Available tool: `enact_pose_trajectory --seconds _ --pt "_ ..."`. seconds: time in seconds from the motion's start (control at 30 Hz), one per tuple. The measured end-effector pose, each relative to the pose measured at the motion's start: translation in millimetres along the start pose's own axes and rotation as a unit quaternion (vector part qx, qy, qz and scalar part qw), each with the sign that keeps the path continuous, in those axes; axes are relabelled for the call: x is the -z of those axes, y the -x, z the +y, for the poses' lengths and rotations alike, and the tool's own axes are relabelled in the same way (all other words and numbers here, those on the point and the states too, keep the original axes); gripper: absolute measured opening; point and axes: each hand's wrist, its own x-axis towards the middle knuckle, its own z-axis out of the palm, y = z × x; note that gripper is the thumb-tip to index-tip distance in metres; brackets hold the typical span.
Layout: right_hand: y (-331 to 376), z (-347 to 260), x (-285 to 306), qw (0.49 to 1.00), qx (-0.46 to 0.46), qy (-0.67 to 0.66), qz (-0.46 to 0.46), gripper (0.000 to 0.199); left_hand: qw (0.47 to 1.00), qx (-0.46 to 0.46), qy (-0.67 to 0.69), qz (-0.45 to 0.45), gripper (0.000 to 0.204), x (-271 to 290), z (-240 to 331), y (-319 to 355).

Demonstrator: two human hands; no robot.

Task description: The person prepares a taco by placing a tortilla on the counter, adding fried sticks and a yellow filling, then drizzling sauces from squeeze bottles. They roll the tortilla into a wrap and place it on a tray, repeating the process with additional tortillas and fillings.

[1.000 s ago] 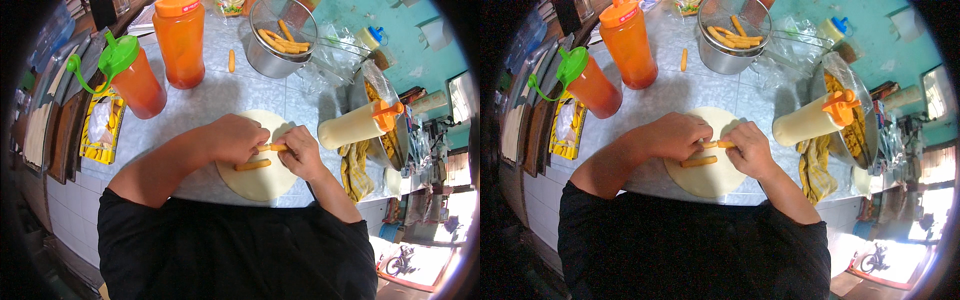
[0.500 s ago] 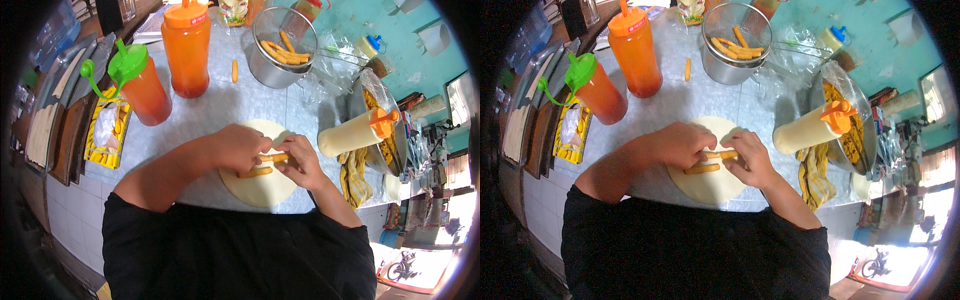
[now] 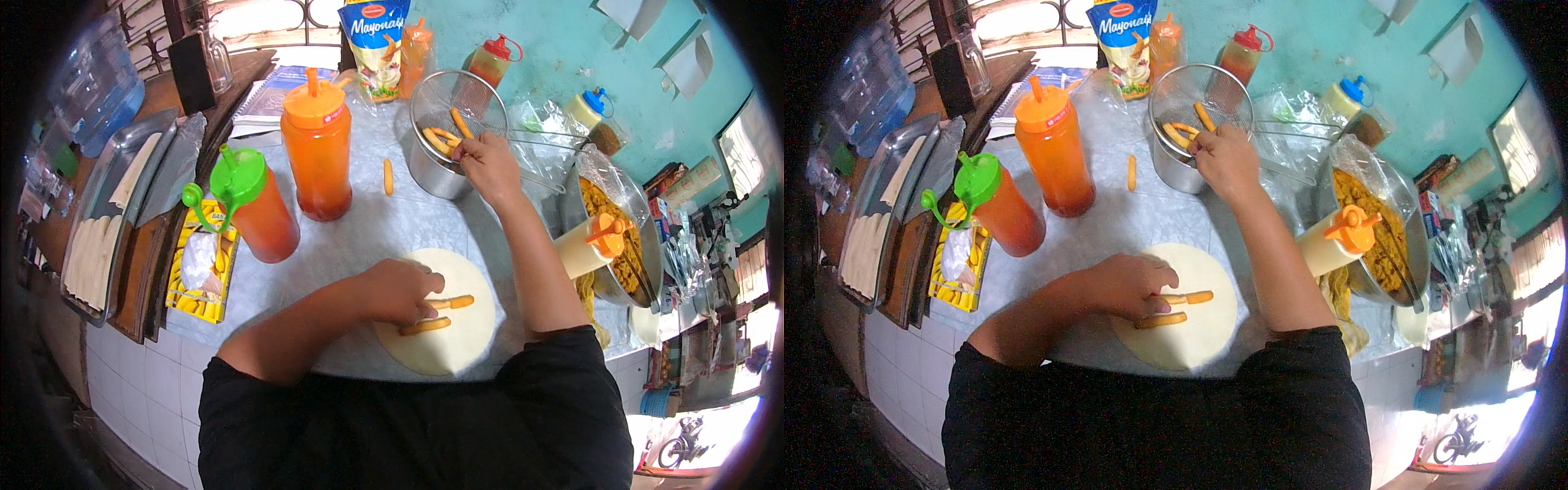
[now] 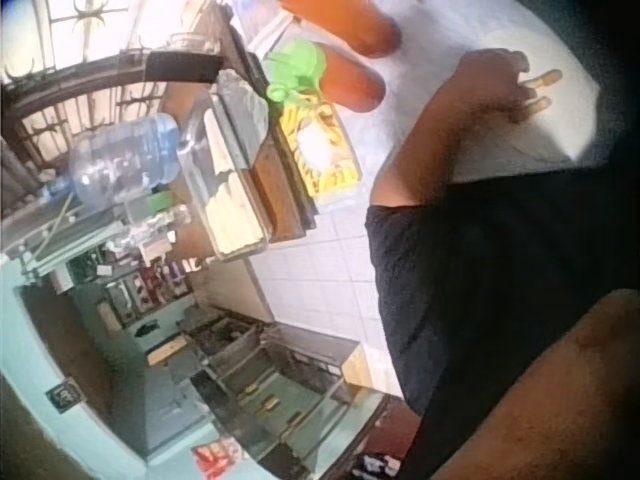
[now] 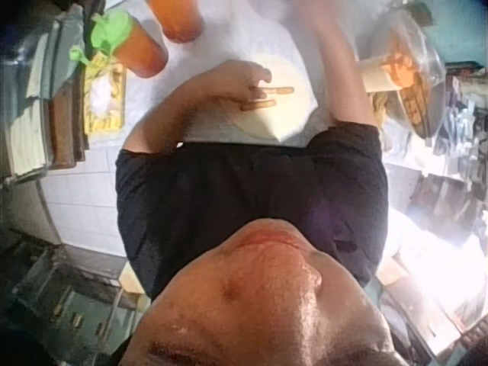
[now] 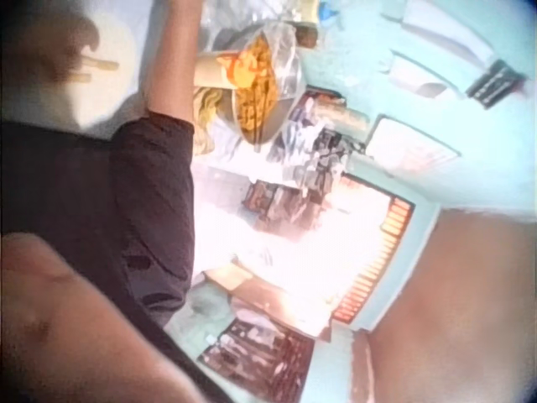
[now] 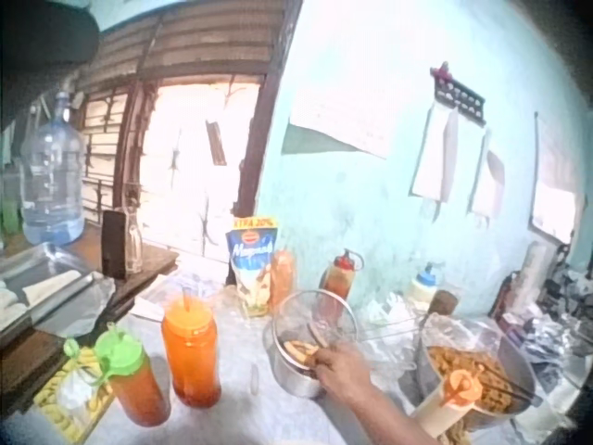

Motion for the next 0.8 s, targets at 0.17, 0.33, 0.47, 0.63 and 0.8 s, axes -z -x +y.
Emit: enact_pose_trajectory --seconds 0.17,0.33,0.47,0.63,0.8 --pt "-14.9 11.6 -19.0 0.996 -0.027 0.085 0.008 0.024 0.999 -0.011 -0.011 0.039 0.036 -3.0 -8.1 0.7" --pt "-16.0 16.4 -19.2 0.99 -0.023 0.137 0.039 0.029 0.999 -0.003 -0.013 0.036 0.035 -2.2 -9.1 0.4" --pt "-17.9 19.3 -17.1 0.993 -0.033 0.103 0.045 0.03 0.999 -0.002 -0.021 0.028 0.033 -0.7 -7.4 -0.6" --pt "-25.2 30.7 -11.8 0.998 -0.042 0.017 0.051 0.028 0.995 -0.042 -0.015 0.092 0.029 -3.0 -8.9 0.4" --pt "-22.3 24.1 -12.1 0.996 -0.006 0.075 0.039 0.021 0.978 -0.103 -0.039 0.18 0.024 -7.3 -16.5 -0.8"
